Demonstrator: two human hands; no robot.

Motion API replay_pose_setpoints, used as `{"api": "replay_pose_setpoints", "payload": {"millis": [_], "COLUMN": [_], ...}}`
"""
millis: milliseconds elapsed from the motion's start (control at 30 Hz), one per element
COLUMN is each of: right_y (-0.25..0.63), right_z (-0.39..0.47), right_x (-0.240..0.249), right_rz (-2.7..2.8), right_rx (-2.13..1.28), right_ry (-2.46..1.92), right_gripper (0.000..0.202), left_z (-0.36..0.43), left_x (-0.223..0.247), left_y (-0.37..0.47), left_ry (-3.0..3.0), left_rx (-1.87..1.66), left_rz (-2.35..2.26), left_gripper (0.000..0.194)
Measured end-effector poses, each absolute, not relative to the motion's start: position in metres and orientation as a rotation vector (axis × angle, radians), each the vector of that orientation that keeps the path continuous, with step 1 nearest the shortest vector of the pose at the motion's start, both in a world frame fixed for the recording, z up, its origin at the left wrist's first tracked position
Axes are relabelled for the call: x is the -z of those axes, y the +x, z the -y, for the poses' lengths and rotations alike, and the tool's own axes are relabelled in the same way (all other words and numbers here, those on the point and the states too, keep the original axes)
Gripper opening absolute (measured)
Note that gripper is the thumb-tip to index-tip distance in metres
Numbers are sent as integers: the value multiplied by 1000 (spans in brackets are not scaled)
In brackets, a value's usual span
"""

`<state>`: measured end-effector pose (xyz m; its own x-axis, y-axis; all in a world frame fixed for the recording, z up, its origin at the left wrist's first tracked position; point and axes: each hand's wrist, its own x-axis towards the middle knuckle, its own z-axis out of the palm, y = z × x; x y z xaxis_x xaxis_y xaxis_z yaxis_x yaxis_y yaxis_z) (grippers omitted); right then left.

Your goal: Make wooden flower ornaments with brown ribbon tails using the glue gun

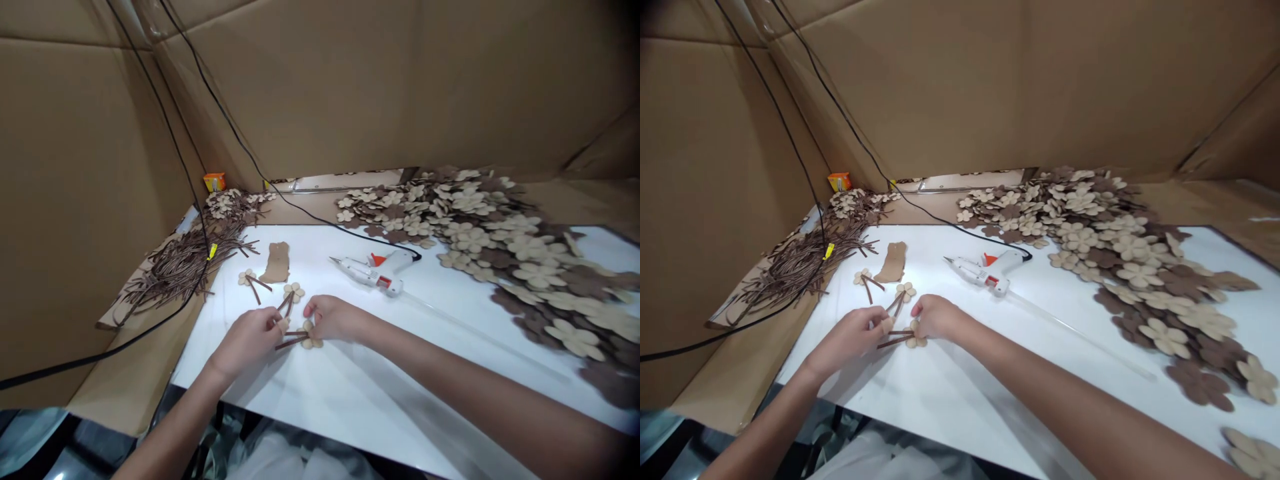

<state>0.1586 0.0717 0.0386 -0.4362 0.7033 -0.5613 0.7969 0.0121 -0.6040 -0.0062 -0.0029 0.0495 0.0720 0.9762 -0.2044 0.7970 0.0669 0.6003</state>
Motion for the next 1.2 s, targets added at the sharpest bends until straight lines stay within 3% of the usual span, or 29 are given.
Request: {"api": "replay_pose_setpoints", "payload": {"millis": [200,400,567,733,1000,1200], "right_y": [155,150,151,162,181,188], "right_z": [-79,-88,-81,-73,-60,-56], "right_x": [-40,-48,-52,-50,-48,-40], "right_rz": [-2214,-2311,-2380,-2468,-2490,-2506], "right_rx": [1281,1050,898,973,1180,1187], "right_ry": [1477,1405,1422,1381,1358,1413], "right_gripper": [36,25,24,32,16,14], "left_z": [-14,-31,-34,-33,-36,-27], "left_x": [-67,-53,-36,-36,-37,-36], "left_y": [0,1,-5,-11,-20,-22], "left_ry": [1901,1759,1444,1108,393,485], "left_rx": [-466,-516,-685,-972,-1150,-1162], "left_rz": [-1800,-1564,-1347,-1150,-587,-576], "left_gripper": [20,16,34,40,24,45]}}
